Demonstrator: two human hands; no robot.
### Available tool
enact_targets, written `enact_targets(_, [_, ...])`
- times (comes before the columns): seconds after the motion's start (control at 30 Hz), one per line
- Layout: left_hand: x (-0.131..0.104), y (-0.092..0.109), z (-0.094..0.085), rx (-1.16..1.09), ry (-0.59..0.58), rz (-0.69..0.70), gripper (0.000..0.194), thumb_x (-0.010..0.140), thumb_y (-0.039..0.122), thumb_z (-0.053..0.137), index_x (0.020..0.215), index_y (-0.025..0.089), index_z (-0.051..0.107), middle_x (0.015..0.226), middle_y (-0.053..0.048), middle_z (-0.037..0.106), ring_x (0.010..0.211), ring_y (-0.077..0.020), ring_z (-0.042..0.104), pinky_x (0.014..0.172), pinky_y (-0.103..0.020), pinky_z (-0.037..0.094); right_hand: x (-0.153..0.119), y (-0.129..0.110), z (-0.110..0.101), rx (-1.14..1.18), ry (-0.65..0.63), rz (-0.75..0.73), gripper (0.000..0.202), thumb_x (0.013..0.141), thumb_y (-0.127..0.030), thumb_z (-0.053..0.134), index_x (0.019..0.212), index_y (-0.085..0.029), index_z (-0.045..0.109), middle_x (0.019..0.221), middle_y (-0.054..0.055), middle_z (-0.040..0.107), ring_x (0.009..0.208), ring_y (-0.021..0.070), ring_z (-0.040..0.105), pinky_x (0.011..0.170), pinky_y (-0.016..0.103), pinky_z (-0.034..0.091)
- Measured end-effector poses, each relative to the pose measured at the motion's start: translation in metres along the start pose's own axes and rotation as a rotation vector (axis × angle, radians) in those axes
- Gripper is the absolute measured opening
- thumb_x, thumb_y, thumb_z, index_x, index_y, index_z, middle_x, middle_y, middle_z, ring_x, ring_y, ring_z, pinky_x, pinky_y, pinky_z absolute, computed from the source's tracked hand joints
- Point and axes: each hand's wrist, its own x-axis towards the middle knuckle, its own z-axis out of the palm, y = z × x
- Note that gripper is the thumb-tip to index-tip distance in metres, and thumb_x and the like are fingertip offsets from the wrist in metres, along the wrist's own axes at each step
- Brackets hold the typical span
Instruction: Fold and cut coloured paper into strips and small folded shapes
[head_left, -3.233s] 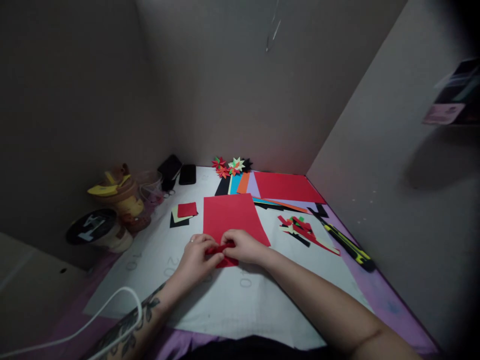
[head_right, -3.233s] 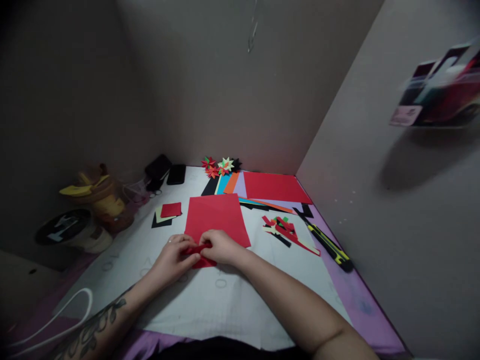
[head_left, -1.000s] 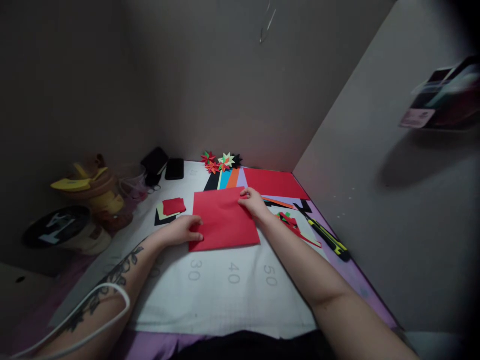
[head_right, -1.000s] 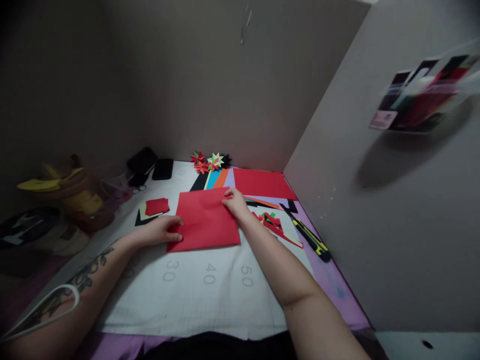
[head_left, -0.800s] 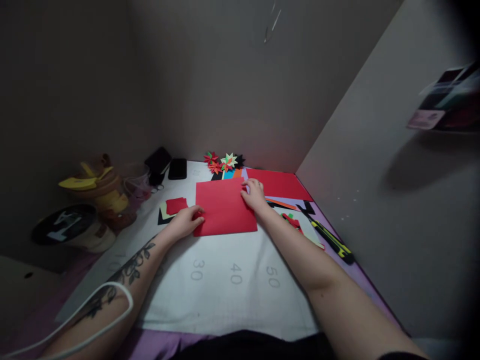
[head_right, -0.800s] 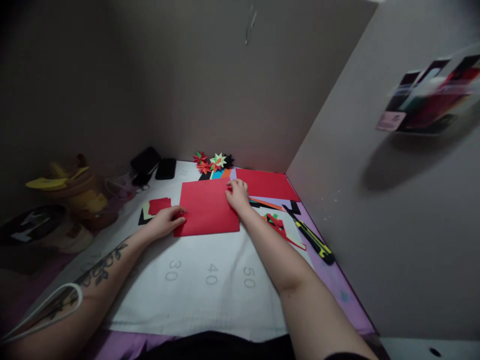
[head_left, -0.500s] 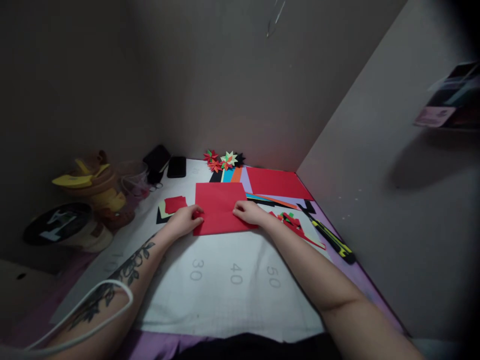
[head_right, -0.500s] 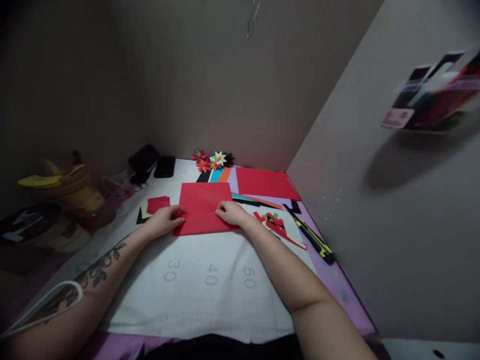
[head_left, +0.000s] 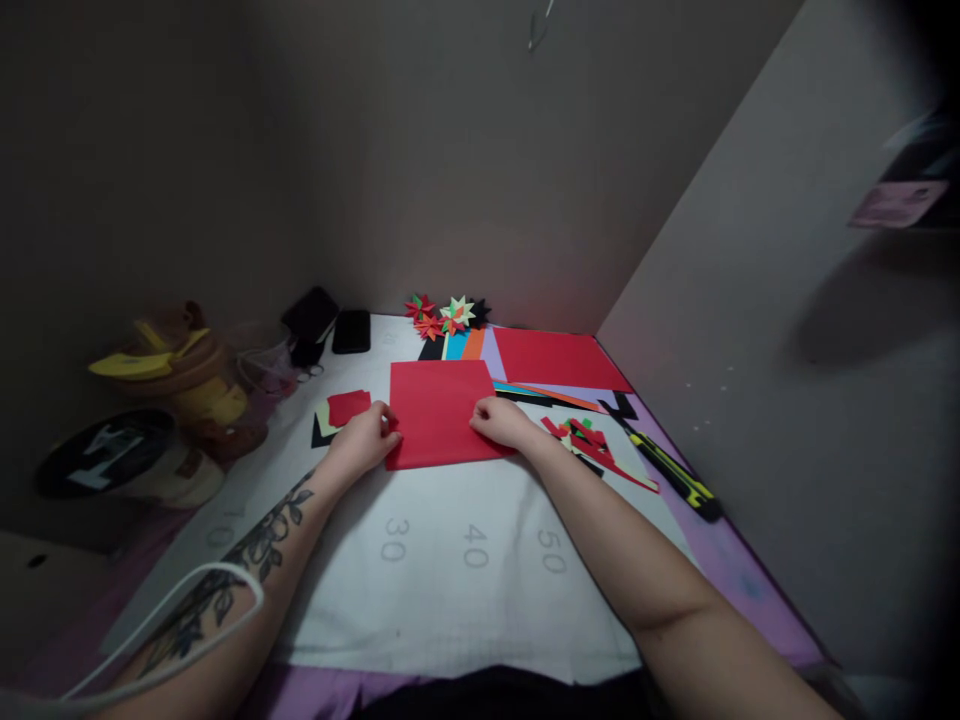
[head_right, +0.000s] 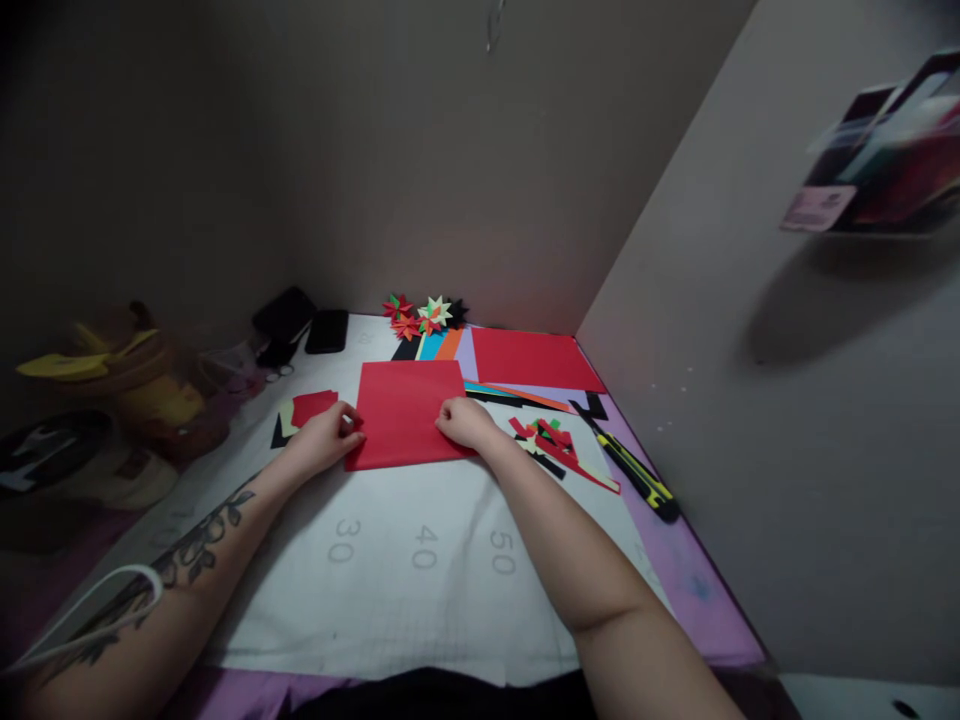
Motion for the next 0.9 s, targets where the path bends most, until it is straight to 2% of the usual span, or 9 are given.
enact_targets(0.37, [0.0012,-0.0018,-0.001,-0.098,0.033,-0.043,0.03,0.066,0.032,0.063,0.09,0.021,0.05,0.079,-0.002,0.064,0.075,-0.0186,0.06,0.061,-0.026,0.04,0.0,0.0006,-0.0016,-0.02,-0.034,-0.029,0.012,0.074,-0.022,0.052,0.068,-0.017,0.061,0.073,0.004,0.064,0.064,0.0132,0.052,0.053,0.022,0.03])
enact_targets(0.6, [0.002,-0.005,0.0012,-0.09,0.041,-0.039,0.03,0.066,0.034,0.065,0.09,0.02,0.051,0.077,-0.001,0.063,0.072,-0.0173,0.059,0.059,-0.025,0.039,-0.0019,-0.0025,-0.0047,-0.051,-0.062,-0.017,0.012,0.076,-0.022,0.052,0.071,-0.017,0.062,0.074,0.004,0.065,0.065,0.0131,0.053,0.056,0.022,0.03])
enact_targets(0.9, [0.0008,-0.0052,0.0029,-0.079,0.056,-0.05,0.028,0.067,0.033,0.066,0.088,0.02,0.052,0.078,-0.002,0.064,0.072,-0.0171,0.06,0.056,-0.024,0.036,0.0016,0.0035,0.001,-0.094,-0.028,-0.075,0.012,0.076,-0.023,0.053,0.07,-0.016,0.061,0.077,0.005,0.065,0.067,0.0134,0.053,0.057,0.022,0.03])
